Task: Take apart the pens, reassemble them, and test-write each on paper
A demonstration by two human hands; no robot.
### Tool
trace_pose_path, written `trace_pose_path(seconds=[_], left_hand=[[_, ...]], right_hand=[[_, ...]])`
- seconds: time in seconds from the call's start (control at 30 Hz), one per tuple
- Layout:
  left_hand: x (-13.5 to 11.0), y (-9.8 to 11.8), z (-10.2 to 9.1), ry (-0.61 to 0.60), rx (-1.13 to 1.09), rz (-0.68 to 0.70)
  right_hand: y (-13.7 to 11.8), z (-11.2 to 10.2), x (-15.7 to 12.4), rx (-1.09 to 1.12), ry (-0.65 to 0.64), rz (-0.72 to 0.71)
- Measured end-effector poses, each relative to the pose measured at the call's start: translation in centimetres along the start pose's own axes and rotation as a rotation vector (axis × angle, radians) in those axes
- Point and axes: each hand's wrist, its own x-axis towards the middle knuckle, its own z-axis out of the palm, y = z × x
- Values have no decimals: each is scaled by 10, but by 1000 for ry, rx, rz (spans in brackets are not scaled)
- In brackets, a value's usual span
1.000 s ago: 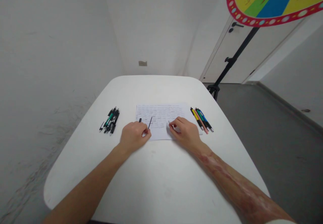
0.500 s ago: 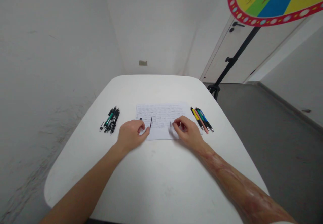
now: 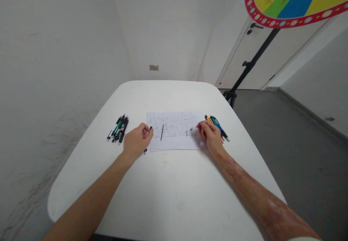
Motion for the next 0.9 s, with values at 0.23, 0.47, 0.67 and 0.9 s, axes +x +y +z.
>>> trace_pose_path(seconds=[0.23, 0.47, 0.67, 0.9], left_hand=[[0, -1, 0, 7, 2, 26], [-1, 2, 2, 38, 43, 124], [6, 24, -6, -119, 150, 211], [28, 50, -3, -319, 357, 269]], right_hand=[[-3, -2, 1, -180, 11, -42], [-31, -13, 1, -1026, -130, -100], [-43, -4, -2, -1281, -235, 14], [-51, 0, 13, -1432, -412, 11]])
